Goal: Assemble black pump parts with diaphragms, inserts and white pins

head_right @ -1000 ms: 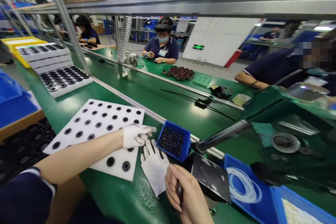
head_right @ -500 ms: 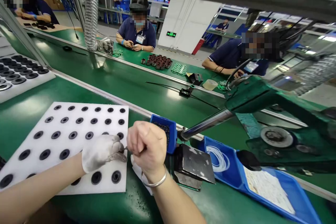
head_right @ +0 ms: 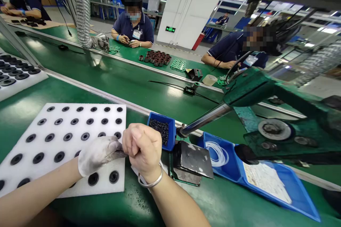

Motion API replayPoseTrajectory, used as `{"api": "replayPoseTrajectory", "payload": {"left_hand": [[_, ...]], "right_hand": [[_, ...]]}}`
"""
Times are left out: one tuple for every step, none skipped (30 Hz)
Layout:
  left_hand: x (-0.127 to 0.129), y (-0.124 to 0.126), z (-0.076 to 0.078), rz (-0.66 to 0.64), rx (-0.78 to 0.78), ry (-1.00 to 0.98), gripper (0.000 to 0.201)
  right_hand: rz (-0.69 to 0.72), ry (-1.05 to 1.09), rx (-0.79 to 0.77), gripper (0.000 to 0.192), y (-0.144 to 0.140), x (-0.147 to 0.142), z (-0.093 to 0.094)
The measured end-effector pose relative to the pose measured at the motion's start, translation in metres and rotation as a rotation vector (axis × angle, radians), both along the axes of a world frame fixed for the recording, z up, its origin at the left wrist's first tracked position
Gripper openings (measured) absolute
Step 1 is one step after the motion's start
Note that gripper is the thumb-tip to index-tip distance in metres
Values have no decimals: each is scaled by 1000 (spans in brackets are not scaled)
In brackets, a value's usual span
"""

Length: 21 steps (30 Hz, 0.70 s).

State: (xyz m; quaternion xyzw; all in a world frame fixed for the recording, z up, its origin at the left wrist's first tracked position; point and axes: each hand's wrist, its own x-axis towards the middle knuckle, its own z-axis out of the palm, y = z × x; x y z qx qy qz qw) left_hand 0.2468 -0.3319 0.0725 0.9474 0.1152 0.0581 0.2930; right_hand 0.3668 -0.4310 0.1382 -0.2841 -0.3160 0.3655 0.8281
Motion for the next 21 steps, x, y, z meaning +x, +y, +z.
{"api": "replayPoseTrajectory", "payload": {"left_hand": [[-1,0,-2,-23,28,-16,26],[-1,0,-3,-46,58,-35,27],[-2,0,-5,-62,86,-57,27],[-3,0,-6,-68,113,-81,28],[-4,0,-7,-66,148,-103,28],[-4,0,-7,-65,191,-125,29],[-5,0,-7,-64,231,-145,29],[-5,0,-7,-66,264,-164,28],[-6,0,-7,-69,286,-179,27],[-6,0,-7,-74,298,-192,25],[-7,1,-8,-77,303,-203,24],[-7,1,-8,-75,304,-209,23],[-8,2,-9,-69,304,-210,24],[-8,2,-10,-63,300,-209,26],[-8,2,-11,-54,286,-202,30],[-9,3,-11,-39,263,-190,33],[-9,3,-11,-20,229,-172,37],[-9,3,-10,-1,190,-151,40],[-9,3,-9,19,147,-126,43],[-9,3,-7,37,105,-97,46],[-9,2,-4,47,67,-67,49]], "right_hand": [[-6,8,13,46,-1,1,2],[-3,15,26,45,-2,2,3],[5,23,36,45,-3,3,4],[17,28,39,45,-3,3,4],[26,32,39,45,-3,3,5],[30,34,38,46,-4,3,5],[29,34,38,46,-4,4,5],[23,35,38,46,-4,4,5],[15,36,34,46,-4,4,6],[5,35,29,47,-4,5,6],[-2,33,19,47,-5,5,7],[-6,31,5,47,-5,5,7],[-7,27,-11,48,-5,6,7],[-5,20,-24,48,-4,6,6],[-2,17,-31,49,-4,6,5],[0,16,-32,49,-4,6,3],[1,17,-29,49,-3,6,2],[1,19,-18,49,-3,6,0],[3,18,-4,49,-3,6,-2],[3,17,14,48,-3,5,-4],[4,10,29,48,-2,5,-6]]}}
